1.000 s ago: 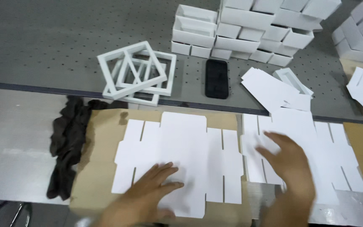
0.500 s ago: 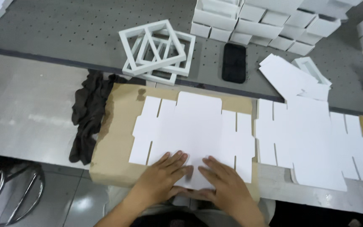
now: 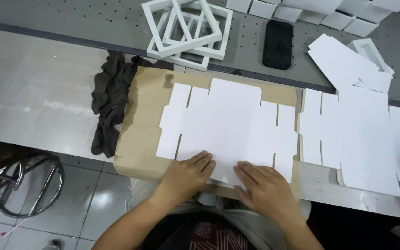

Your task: The person assembles a white cardboard box by folding its flaps and tucking them into slots. They then place a white plastic frame inside the box and continue folding the remaining flaps to close it.

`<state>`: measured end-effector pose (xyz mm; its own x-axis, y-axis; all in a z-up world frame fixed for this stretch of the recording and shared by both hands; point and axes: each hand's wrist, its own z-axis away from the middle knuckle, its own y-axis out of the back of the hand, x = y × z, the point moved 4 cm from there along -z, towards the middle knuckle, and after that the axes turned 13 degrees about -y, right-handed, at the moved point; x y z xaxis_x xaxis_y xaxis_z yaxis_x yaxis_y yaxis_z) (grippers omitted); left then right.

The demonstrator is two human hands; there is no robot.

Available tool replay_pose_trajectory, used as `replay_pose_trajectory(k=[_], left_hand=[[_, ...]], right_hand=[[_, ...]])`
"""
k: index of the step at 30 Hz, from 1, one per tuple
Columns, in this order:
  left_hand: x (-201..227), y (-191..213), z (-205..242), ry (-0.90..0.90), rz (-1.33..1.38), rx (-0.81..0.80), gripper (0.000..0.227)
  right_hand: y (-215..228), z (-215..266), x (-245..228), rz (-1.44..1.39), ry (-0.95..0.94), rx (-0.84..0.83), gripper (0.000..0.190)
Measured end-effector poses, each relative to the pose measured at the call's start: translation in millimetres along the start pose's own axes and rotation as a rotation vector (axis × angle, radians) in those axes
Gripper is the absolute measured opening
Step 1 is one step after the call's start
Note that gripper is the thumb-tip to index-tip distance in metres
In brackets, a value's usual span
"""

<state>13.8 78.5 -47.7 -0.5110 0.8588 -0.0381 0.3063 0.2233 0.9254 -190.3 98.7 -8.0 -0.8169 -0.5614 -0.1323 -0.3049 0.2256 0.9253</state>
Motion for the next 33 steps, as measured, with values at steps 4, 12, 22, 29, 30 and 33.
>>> replay_pose_trajectory(k=[4,12,22,29,30,33], left_hand=[[-1,11,-5,-0.003,-0.053,0.119,0.025],[-40,6,-27,0.277,0.425,-0.172,0.066],[-42,-13,-30,0.371,0.378,-0.184,0.027],[-32,12,-39,0.089,0.235,-0.330,0.048],[-34,14,-41,0.088,0.232,-0.329,0.048],[-33,12,-47,-0.055,0.093,-0.359,0.031]], right_hand=[[-12,6,3,0.016,-0.121,-0.025,0.050],[-9,-28,23,-0.090,-0.437,-0.156,0.027],[-21,-40,38,-0.163,-0.630,-0.352,0.030],[-37,-32,35,0.149,-0.298,-0.370,0.042],[-34,-34,33,0.150,-0.298,-0.367,0.042],[-29,-37,27,0.202,-0.222,-0.279,0.036]])
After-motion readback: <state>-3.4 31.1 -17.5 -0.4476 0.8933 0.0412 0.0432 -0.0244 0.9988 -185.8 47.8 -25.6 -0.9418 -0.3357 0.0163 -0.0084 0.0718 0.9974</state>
